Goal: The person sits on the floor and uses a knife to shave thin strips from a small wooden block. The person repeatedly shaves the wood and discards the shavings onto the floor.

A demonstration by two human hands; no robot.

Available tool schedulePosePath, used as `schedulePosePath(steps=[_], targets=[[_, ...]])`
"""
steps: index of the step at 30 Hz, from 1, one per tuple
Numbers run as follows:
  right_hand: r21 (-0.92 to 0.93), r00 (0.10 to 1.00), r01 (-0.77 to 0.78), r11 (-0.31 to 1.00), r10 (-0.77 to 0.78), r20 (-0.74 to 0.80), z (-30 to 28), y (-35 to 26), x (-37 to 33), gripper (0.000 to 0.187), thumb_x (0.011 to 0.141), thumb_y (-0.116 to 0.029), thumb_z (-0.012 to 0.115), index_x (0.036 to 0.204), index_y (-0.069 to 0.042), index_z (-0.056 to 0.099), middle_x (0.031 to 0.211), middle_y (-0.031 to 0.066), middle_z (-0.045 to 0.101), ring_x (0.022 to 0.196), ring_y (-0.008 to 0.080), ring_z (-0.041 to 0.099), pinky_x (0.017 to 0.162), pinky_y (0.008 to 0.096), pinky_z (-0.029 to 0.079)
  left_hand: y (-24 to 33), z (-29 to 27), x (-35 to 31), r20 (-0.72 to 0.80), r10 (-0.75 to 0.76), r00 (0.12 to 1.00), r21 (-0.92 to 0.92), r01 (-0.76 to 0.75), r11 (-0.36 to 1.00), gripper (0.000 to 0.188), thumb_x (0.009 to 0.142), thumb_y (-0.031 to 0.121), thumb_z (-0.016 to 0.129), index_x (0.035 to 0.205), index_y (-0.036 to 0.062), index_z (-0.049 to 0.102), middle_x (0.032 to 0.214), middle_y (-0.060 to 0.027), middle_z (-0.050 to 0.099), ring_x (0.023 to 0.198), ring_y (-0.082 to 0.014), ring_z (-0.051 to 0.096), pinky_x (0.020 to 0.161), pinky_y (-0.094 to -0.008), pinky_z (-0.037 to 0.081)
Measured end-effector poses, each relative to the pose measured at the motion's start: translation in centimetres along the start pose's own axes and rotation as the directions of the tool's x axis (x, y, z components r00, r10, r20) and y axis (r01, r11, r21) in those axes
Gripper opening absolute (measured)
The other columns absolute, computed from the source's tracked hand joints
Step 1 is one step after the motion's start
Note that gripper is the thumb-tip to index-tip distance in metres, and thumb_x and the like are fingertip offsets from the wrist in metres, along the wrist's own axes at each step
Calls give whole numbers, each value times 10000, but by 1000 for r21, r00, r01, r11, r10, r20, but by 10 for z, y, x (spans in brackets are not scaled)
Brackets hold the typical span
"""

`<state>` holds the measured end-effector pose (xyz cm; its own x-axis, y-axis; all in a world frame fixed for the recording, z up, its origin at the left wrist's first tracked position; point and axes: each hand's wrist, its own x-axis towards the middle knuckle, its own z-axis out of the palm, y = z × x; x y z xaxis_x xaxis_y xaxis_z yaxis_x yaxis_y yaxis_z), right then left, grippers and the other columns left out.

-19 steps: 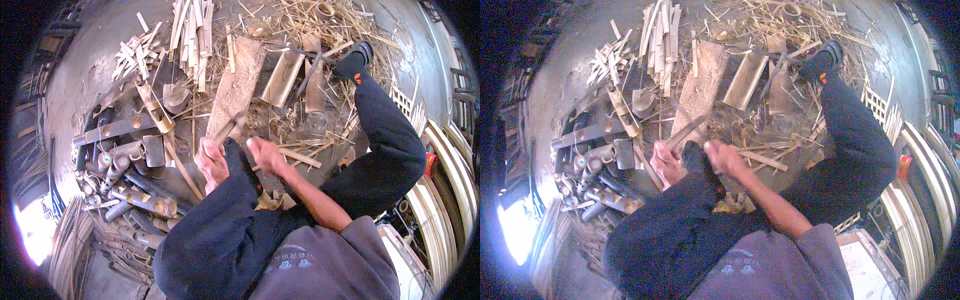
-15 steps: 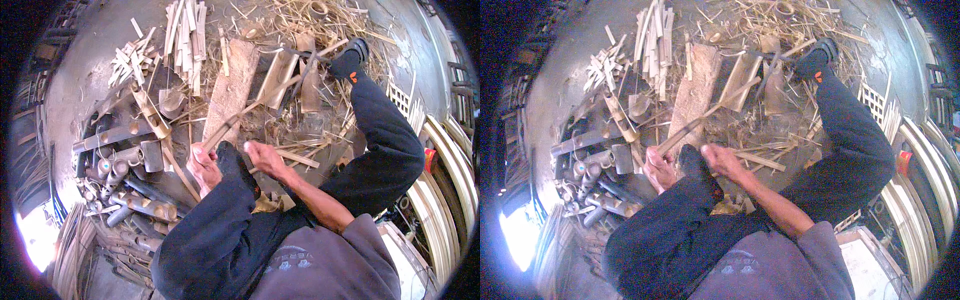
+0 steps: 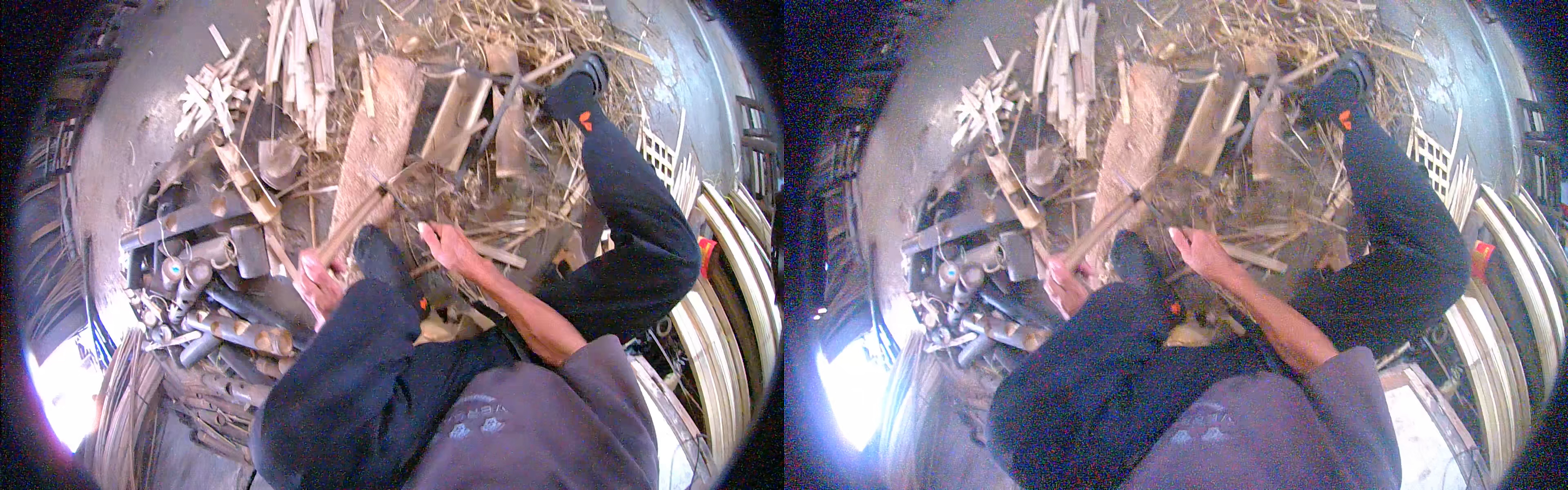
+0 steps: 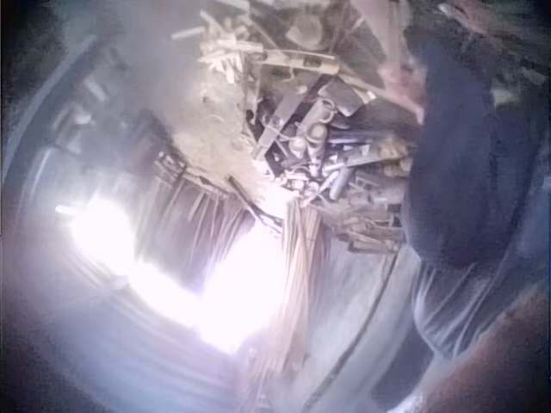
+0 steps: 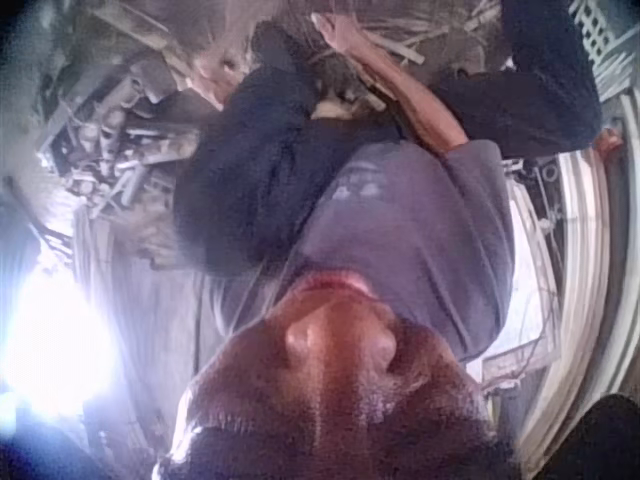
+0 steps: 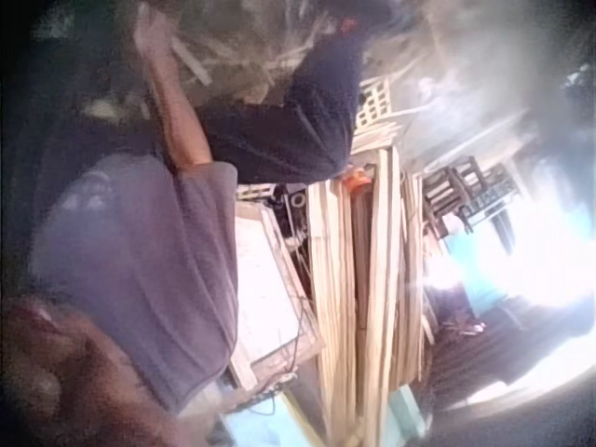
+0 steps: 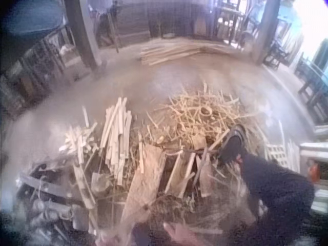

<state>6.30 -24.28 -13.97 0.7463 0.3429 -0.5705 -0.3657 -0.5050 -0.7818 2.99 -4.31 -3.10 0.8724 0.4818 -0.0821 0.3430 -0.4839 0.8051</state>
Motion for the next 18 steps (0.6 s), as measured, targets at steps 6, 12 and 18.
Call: schedulePosePath(steps=[6,12,18], targets=[[-86,994,110,990,-108,31,20,3,-20,476,970,-439,391,1037,-35,635,946,243,648,923,432,609,812,481,476,-2,-1,3,10,-21,1000,-30,21,999,511,1006,446,252,1002,35,556,954,-174,584,891,-276,589,761,-387,454],[-100,995,-77,992,70,-68,18,26,-8,537,965,-481,372,1019,-14,631,962,250,643,938,437,598,835,479,459,-35,-15,23,-33,369,929,225,-353,908,536,1005,469,243,1030,36,557,1012,-181,589,948,-276,592,793,-386,457],[14,998,-49,999,50,-46,-1,2,-12,475,970,-419,404,1205,-41,567,1031,221,650,979,357,618,885,418,448,-14,19,69,-10,-100,995,-729,61,682,623,971,549,248,1359,79,374,1345,-118,469,1236,-282,463,1043,-433,330]])
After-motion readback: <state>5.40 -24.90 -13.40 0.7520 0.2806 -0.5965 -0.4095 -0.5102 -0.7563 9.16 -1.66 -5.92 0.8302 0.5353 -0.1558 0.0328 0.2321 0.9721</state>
